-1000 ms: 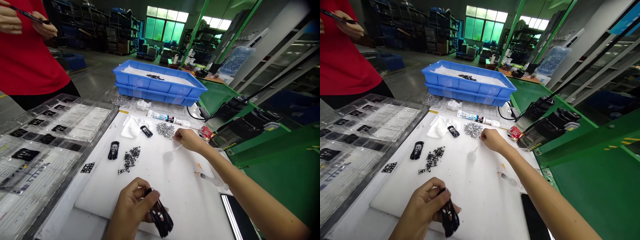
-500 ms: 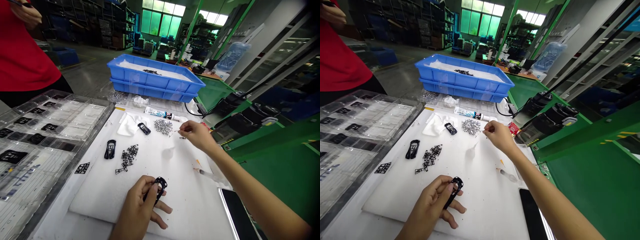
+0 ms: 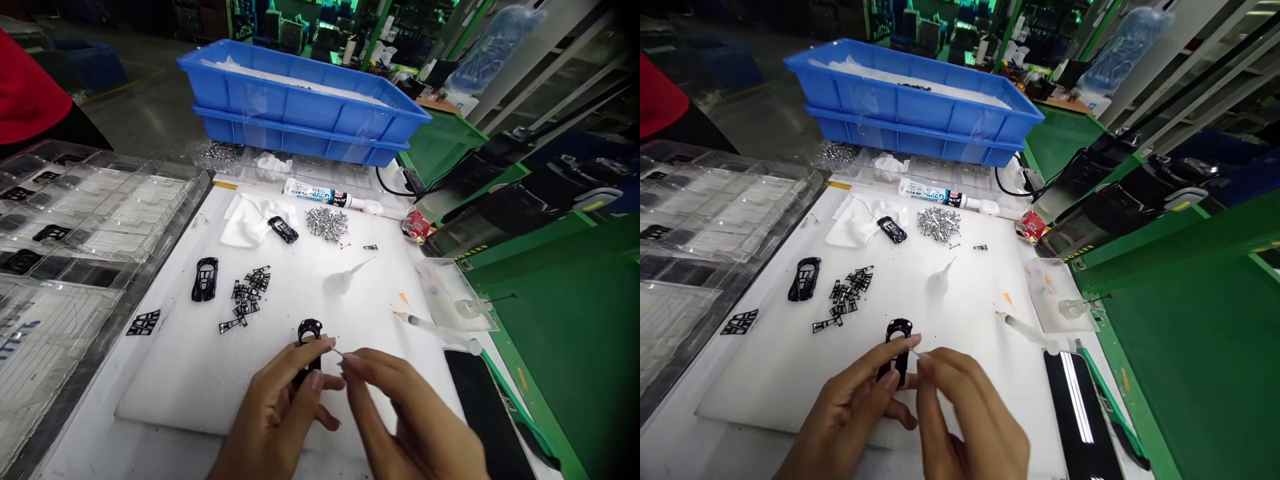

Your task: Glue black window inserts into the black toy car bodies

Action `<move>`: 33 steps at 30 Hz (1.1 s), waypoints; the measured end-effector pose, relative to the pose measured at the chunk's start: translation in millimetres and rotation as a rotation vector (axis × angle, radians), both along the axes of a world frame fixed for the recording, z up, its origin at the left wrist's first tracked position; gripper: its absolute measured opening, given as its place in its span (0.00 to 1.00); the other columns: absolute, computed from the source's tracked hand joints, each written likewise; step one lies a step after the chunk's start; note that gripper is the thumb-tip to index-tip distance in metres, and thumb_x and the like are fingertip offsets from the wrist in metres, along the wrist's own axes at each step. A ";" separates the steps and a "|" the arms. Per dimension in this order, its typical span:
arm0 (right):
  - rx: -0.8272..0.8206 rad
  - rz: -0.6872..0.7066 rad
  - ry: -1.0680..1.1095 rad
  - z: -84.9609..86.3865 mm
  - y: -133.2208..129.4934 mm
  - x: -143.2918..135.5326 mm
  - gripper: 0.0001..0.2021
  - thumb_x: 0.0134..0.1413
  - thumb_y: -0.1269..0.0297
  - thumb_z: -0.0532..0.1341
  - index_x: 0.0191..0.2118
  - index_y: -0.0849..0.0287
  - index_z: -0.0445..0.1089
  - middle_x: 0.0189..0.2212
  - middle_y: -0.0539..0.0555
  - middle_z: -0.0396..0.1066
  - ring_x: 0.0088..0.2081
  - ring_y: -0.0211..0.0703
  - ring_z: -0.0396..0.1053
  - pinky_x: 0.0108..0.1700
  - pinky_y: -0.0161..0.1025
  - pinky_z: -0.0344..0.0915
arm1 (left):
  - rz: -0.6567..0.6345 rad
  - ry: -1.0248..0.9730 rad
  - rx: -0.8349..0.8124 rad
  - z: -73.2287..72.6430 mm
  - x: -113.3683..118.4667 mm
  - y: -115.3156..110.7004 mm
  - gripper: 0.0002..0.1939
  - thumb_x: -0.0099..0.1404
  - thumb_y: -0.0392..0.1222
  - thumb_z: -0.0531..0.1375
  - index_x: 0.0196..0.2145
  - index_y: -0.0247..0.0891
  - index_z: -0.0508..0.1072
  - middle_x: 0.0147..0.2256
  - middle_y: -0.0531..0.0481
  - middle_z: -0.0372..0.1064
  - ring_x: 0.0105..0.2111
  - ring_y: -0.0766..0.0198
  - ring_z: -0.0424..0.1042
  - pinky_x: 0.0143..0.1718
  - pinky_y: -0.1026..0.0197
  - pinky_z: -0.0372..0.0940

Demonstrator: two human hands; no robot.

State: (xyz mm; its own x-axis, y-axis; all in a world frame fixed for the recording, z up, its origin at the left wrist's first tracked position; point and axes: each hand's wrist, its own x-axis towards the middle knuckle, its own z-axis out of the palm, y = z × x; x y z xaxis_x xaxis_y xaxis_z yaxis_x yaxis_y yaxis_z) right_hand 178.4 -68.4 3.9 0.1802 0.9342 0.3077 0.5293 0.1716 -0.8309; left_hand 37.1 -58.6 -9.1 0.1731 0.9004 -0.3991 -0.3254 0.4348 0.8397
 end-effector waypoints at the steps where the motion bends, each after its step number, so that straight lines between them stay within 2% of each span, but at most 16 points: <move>1: 0.008 0.018 0.053 -5.8 -0.7 -6.1 0.07 0.61 0.65 0.67 0.42 0.44 0.78 0.41 0.49 0.78 0.38 0.43 0.78 0.38 0.35 0.78 | 0.002 0.005 0.018 -0.9 -0.8 -0.9 0.18 0.70 0.52 0.63 0.54 0.46 0.81 0.57 0.43 0.75 0.45 0.53 0.80 0.43 0.56 0.79; 4: -0.047 0.144 0.202 -9.5 2.1 -11.6 0.10 0.59 0.70 0.68 0.43 0.45 0.79 0.42 0.50 0.78 0.41 0.43 0.78 0.40 0.34 0.79 | 0.036 0.012 0.087 -4.1 -2.0 -3.2 0.16 0.70 0.49 0.63 0.54 0.51 0.81 0.57 0.47 0.75 0.61 0.50 0.70 0.60 0.56 0.70; 5: -0.095 0.187 0.236 -7.8 3.6 -10.5 0.10 0.59 0.69 0.69 0.44 0.46 0.79 0.42 0.50 0.78 0.42 0.44 0.79 0.42 0.35 0.80 | 0.043 0.013 0.113 -5.0 -2.0 -3.8 0.16 0.71 0.48 0.63 0.54 0.51 0.81 0.57 0.48 0.75 0.64 0.50 0.67 0.63 0.57 0.67; 7: -0.202 0.237 0.279 -3.1 5.8 -7.1 0.08 0.59 0.66 0.69 0.43 0.47 0.80 0.42 0.51 0.79 0.41 0.45 0.79 0.44 0.36 0.80 | 0.037 0.017 0.155 -6.2 -1.4 -5.0 0.16 0.71 0.47 0.62 0.54 0.53 0.81 0.56 0.48 0.75 0.64 0.50 0.66 0.61 0.58 0.69; 10: -0.270 0.145 0.358 1.8 6.0 -2.2 0.09 0.58 0.63 0.70 0.45 0.46 0.79 0.37 0.50 0.80 0.33 0.42 0.79 0.36 0.33 0.79 | -0.004 0.002 0.158 -6.5 -0.9 -6.1 0.16 0.72 0.46 0.62 0.56 0.53 0.80 0.55 0.48 0.74 0.54 0.53 0.74 0.49 0.61 0.76; 13: -0.262 0.039 0.356 2.3 4.1 4.2 0.15 0.57 0.60 0.71 0.51 0.46 0.77 0.34 0.50 0.80 0.32 0.43 0.80 0.34 0.32 0.79 | -0.030 -0.071 0.042 -5.2 -1.8 -5.1 0.21 0.71 0.46 0.63 0.61 0.54 0.75 0.57 0.46 0.73 0.45 0.56 0.79 0.39 0.61 0.78; 17: -0.267 -0.089 0.292 -0.1 3.0 9.0 0.10 0.56 0.56 0.72 0.42 0.51 0.78 0.35 0.52 0.81 0.35 0.46 0.81 0.40 0.33 0.80 | 0.004 -0.167 -0.146 -1.4 -3.0 0.3 0.33 0.72 0.51 0.60 0.71 0.46 0.58 0.48 0.40 0.77 0.38 0.51 0.83 0.29 0.56 0.79; 19: -0.257 -0.139 0.343 -2.1 3.4 4.3 0.10 0.56 0.55 0.72 0.40 0.51 0.77 0.38 0.52 0.81 0.40 0.46 0.81 0.44 0.33 0.79 | 0.020 -0.167 -0.183 1.0 -2.2 3.1 0.32 0.72 0.53 0.61 0.68 0.40 0.62 0.43 0.39 0.78 0.36 0.50 0.83 0.27 0.57 0.79; 22: -0.300 -0.162 0.431 -8.1 5.5 -9.0 0.10 0.56 0.53 0.71 0.38 0.52 0.78 0.47 0.54 0.79 0.48 0.50 0.79 0.48 0.39 0.79 | 0.035 -0.147 -0.172 4.1 -0.3 5.2 0.23 0.69 0.52 0.64 0.56 0.36 0.73 0.37 0.43 0.78 0.32 0.54 0.82 0.26 0.59 0.78; 25: -0.294 -0.170 0.440 -17.3 8.5 -20.8 0.11 0.55 0.52 0.72 0.37 0.54 0.79 0.46 0.56 0.78 0.43 0.50 0.78 0.47 0.45 0.79 | 0.036 -0.137 -0.144 4.1 -0.3 4.8 0.19 0.67 0.52 0.66 0.50 0.38 0.75 0.35 0.47 0.78 0.27 0.63 0.77 0.25 0.63 0.76; 27: -0.266 -0.163 0.436 -22.1 9.4 -26.4 0.11 0.55 0.53 0.72 0.36 0.54 0.79 0.41 0.55 0.77 0.40 0.47 0.77 0.45 0.43 0.78 | 0.056 -0.112 -0.120 1.6 -1.4 3.4 0.17 0.66 0.51 0.67 0.47 0.39 0.75 0.34 0.49 0.77 0.25 0.68 0.73 0.24 0.67 0.72; 30: -0.297 -0.157 0.472 -21.9 7.5 -34.4 0.11 0.55 0.54 0.71 0.34 0.55 0.77 0.40 0.55 0.76 0.37 0.44 0.76 0.34 0.34 0.75 | 0.103 0.016 -0.092 -3.6 -2.0 0.2 0.15 0.67 0.52 0.65 0.44 0.40 0.74 0.26 0.54 0.74 0.23 0.69 0.70 0.25 0.68 0.68; 33: -0.366 -0.134 0.539 -13.8 3.3 -39.9 0.13 0.55 0.52 0.71 0.32 0.56 0.74 0.40 0.55 0.75 0.30 0.39 0.72 0.20 0.30 0.65 | 0.140 0.172 -0.026 -6.2 0.7 -3.5 0.12 0.70 0.53 0.62 0.40 0.41 0.71 0.25 0.54 0.76 0.22 0.65 0.72 0.25 0.65 0.67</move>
State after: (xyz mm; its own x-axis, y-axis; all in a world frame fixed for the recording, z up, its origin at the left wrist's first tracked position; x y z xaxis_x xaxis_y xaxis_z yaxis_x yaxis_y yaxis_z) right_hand 138.4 -65.1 -9.9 0.3422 0.9199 -0.1914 0.0201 -0.2109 -0.9773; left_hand 37.9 -62.2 -15.3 -0.0253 0.9000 -0.4351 -0.2367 0.4175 0.8773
